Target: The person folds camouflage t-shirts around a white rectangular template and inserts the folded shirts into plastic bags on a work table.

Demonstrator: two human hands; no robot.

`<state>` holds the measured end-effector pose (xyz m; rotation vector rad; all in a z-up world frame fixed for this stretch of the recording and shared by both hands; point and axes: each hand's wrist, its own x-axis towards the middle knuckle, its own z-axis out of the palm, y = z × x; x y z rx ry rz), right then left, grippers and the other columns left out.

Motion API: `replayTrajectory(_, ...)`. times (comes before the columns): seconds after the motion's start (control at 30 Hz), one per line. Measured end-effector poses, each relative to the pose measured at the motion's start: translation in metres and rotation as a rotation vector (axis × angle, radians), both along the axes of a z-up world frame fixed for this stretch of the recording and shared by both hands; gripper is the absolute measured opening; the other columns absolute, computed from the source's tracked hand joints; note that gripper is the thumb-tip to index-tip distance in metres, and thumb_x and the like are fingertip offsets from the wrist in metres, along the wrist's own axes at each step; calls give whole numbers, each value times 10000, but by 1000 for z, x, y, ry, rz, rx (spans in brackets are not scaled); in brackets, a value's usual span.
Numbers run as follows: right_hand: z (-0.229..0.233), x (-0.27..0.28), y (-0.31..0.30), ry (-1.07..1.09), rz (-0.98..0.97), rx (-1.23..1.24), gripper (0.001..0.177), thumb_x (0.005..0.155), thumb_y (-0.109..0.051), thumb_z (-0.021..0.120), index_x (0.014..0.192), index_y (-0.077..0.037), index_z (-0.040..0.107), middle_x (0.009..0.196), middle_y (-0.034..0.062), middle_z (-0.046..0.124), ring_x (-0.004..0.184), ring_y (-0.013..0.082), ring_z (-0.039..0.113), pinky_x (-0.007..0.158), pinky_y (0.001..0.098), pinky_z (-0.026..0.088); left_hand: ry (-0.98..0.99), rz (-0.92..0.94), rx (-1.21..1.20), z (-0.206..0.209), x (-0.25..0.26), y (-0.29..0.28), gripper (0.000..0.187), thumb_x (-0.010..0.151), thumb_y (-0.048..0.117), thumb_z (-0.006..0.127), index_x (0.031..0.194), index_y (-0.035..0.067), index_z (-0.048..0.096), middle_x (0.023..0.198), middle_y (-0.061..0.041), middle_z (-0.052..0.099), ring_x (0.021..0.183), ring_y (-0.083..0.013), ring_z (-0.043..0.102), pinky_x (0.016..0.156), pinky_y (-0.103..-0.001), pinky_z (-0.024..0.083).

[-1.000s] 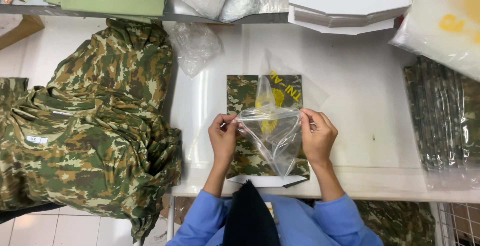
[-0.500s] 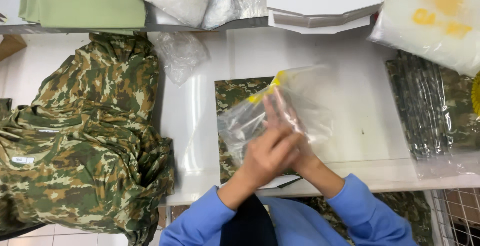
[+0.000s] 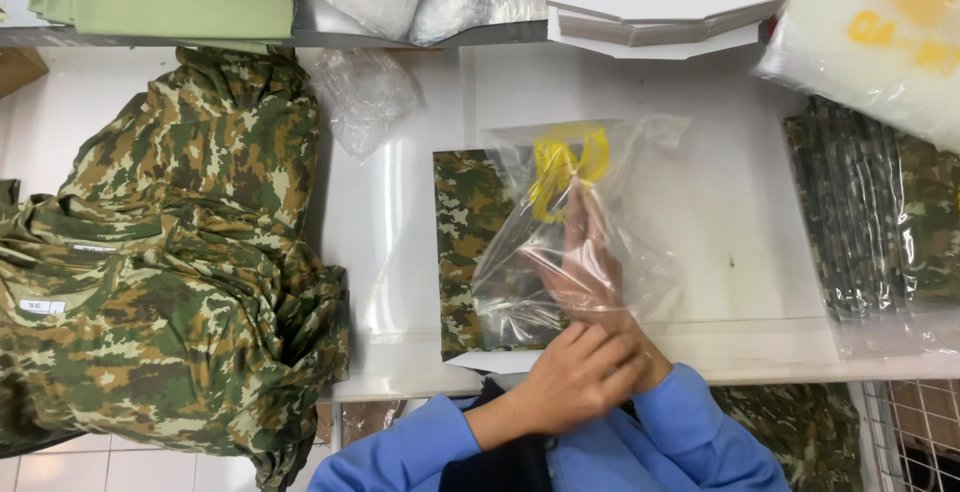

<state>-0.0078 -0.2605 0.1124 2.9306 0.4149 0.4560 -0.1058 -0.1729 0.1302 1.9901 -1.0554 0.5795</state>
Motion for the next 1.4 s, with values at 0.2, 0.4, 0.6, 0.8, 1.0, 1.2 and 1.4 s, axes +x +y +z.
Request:
replayTrajectory(0.2, -100, 8, -4, 592, 61, 557, 787, 1008, -590, 346, 1610, -277, -54, 1725, 172, 112, 571, 174, 660, 400, 282, 587, 358, -279, 44, -45, -19, 5, 377, 1001, 280, 560, 781, -2, 677, 745, -130, 637, 795, -329, 548, 689, -466, 452)
replayTrajectory(0.4, -170, -29, -7, 489, -95, 364, 696, 902, -786, 341, 1507, -464, 464, 1503, 75, 414, 1294, 365, 404, 1052, 657, 308, 991, 245, 236, -146, -35, 39, 371, 973, 73, 546, 1304, -43, 424, 1120, -376, 581, 963, -550, 568, 824, -597, 466)
replayTrajectory(0.6, -24, -10, 23, -162, 115, 739, 598, 1098, -588, 303, 1568, -227, 379, 1653, 203, 283, 1464, 412, 338, 1216, 590, 242, 486, 421, 60, -47, -12, 46, 382, 1063, 235, 498, 1301, -64, 509, 1142, -312, 615, 941, -479, 598, 798, -501, 480)
replayTrajectory(0.8, -173, -18, 18, 457, -1, 396, 722, 1039, -519, 358, 1611, -97, 236, 1704, 98, 196, 1567, 386, 103, 1208, 694, -6, 1331, 295, -120, -136, -22, 43, 669, 1084, 501, 246, 679, 125, 622, 659, -82, 687, 717, -285, 700, 779, -405, 487)
replayTrajectory(1.0, -176, -37, -4, 687, 82, 346, 766, 858, -253, 745, 1557, -236, 433, 1655, 152, 275, 1545, 394, 208, 1228, 660, 135, 879, 356, -178, -94, -10, 44, 301, 1096, 140, 393, 1270, -32, 568, 1008, -251, 629, 1020, -507, 611, 876, -510, 518)
replayTrajectory(1.2, -104, -96, -5, 928, 29, 688, 565, 1095, -191, 331, 1624, -71, 172, 1637, 286, 210, 1529, 454, 172, 1242, 566, 214, 909, 377, 593, -117, -32, 49, 729, 956, -2, 483, 1629, 66, 212, 1653, -361, 24, 1463, -624, 27, 1123, -708, 93)
replayTrajectory(1.4, -94, -142, -45, 1139, -33, 1360, 547, 1036, -211, 548, 1560, -93, 445, 1681, 127, 283, 1545, 298, 174, 1251, 476, 180, 1245, 422, 726, -65, 1, 60, 707, 992, 8, 359, 1636, -3, 69, 1653, -402, -57, 1535, -535, -63, 1175, -651, -49)
